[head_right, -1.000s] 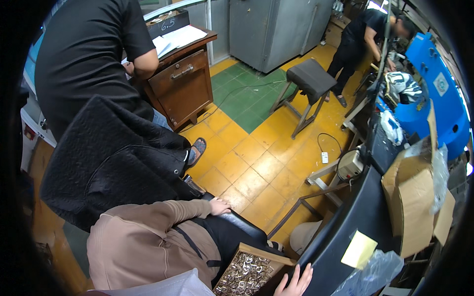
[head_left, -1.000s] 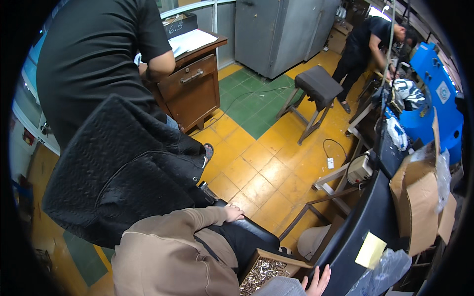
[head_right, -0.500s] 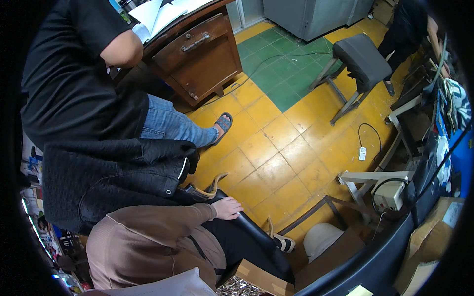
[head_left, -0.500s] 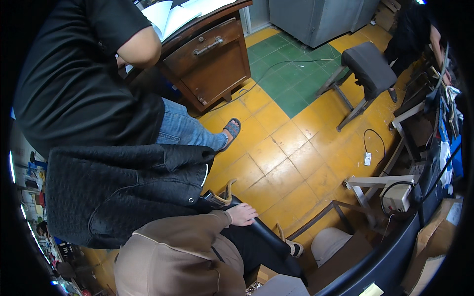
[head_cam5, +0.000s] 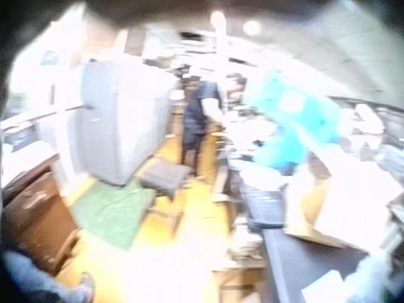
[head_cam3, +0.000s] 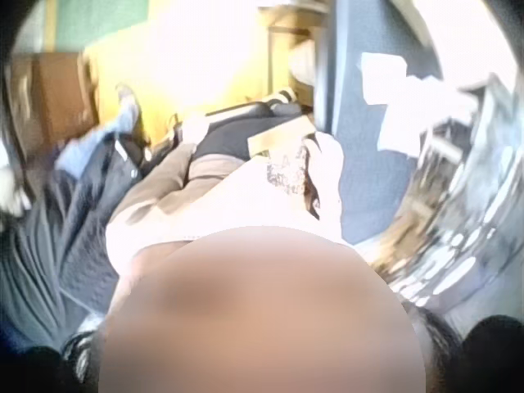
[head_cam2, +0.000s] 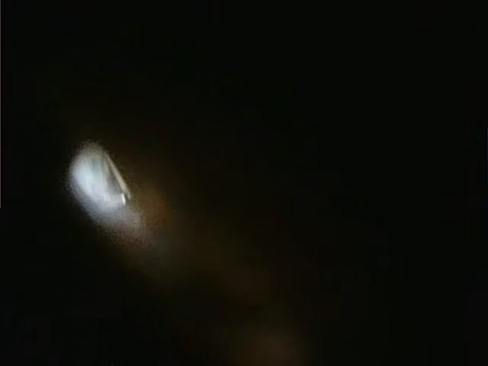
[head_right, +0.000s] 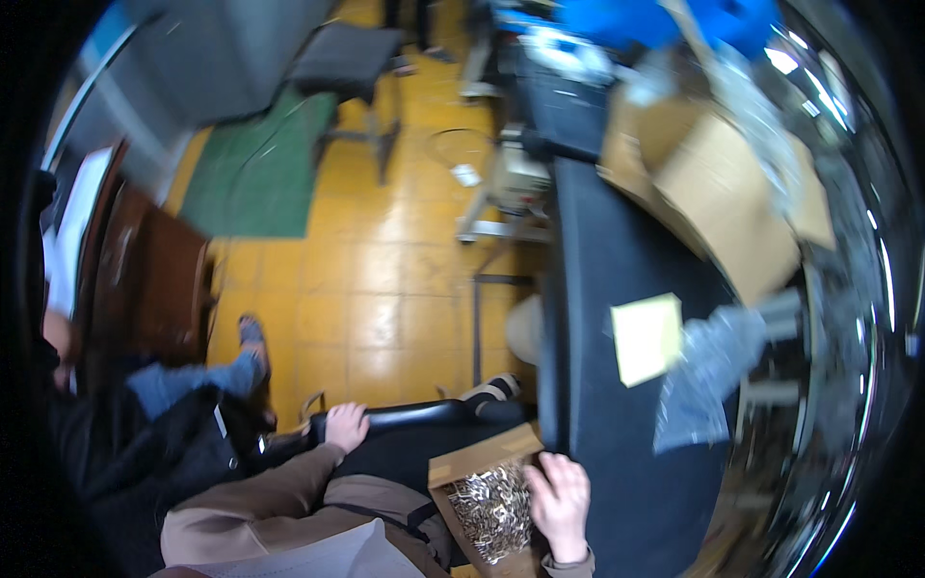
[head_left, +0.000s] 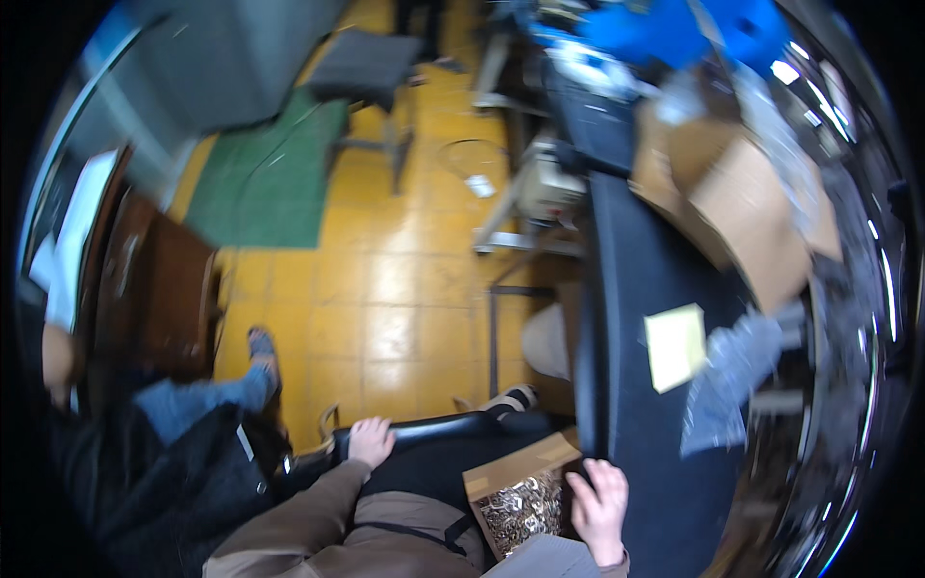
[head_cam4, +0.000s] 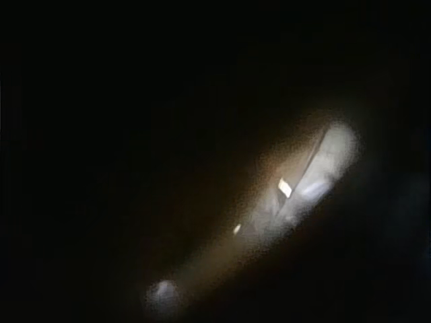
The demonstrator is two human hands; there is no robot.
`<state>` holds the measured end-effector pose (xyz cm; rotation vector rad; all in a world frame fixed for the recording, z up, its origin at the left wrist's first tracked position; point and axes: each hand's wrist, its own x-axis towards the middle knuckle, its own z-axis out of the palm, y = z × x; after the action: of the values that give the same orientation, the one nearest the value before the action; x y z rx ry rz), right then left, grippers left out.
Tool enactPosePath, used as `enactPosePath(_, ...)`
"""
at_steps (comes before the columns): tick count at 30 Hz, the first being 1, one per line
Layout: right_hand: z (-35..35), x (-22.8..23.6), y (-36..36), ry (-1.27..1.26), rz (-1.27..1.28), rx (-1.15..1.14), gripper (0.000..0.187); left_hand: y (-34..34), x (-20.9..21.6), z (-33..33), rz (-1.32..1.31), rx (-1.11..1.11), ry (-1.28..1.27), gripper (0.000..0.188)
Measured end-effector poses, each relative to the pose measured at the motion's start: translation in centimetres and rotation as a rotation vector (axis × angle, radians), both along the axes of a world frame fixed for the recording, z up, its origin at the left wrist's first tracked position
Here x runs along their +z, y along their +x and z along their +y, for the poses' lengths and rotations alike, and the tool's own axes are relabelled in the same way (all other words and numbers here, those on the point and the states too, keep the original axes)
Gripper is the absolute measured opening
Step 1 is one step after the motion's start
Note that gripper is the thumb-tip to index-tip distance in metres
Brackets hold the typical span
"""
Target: The person repeatedly picks up small metal buckles from a plastic bag and arranges them on a black work surface. They handle the buckles one at a time, placing them in small groups on the table.
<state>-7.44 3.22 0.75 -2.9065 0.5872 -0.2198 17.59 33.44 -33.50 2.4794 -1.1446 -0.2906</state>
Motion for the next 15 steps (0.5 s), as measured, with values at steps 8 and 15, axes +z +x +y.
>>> enactPosePath(8, 16.0, -5.4, -1.5, 0.686, -0.391, -0.213, 0.034, 1.9, 2.0, -0.6, 0.38, -0.044, 0.132, 0.055)
enactPosePath(15, 15.0, -4.3, -3.9, 0.833, -0.441, -0.268, 0.034, 1.5, 11.8, -1.1, 1.032, -0.397, 0.355, 0.119)
